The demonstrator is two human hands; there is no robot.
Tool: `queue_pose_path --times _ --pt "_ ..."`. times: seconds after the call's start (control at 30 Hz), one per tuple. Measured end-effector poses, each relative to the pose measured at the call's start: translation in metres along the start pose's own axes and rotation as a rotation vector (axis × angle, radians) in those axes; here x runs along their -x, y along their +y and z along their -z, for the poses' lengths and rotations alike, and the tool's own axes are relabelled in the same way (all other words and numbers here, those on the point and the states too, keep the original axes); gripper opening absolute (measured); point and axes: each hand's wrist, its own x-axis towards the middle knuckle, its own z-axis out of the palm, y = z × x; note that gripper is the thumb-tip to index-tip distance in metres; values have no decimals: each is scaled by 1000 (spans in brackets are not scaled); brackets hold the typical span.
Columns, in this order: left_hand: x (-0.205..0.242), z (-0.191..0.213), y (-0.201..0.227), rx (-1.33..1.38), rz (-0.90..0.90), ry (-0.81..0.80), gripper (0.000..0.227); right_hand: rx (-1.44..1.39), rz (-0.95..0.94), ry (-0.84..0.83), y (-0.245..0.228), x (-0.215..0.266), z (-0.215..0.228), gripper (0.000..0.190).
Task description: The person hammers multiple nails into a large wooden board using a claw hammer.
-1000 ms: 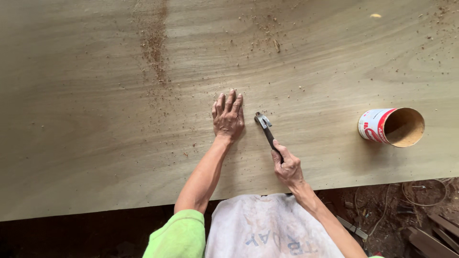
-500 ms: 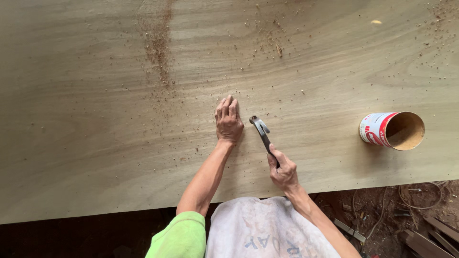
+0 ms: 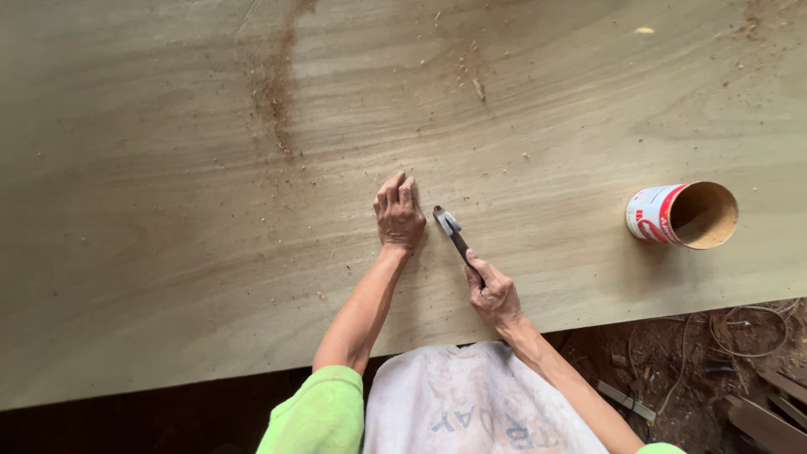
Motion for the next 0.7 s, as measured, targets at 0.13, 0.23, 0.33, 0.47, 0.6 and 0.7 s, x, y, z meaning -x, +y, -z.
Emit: queue_pose_path --times 0.13,0.23,0.33,0.47,0.6,0.7 --pt "-1 -3 -2 -24 -2 -22 31 -134 159 122 13 -5 14 30" --pt "13 -1 -8 -18 -38 -71 44 -378 -437 -192 34 -2 42 36" --pt "46 12 -8 -17 -73 -81 59 -430 -444 -204 49 1 76 39" --pt "103 46 15 -7 -43 -93 74 395 -83 -227 60 -2 126 30" --pt "151 73 50 -65 135 -133 77 687 -144 231 111 -27 223 44" --pt "166 79 60 -43 213 -132 74 946 -242 160 160 -61 277 29"
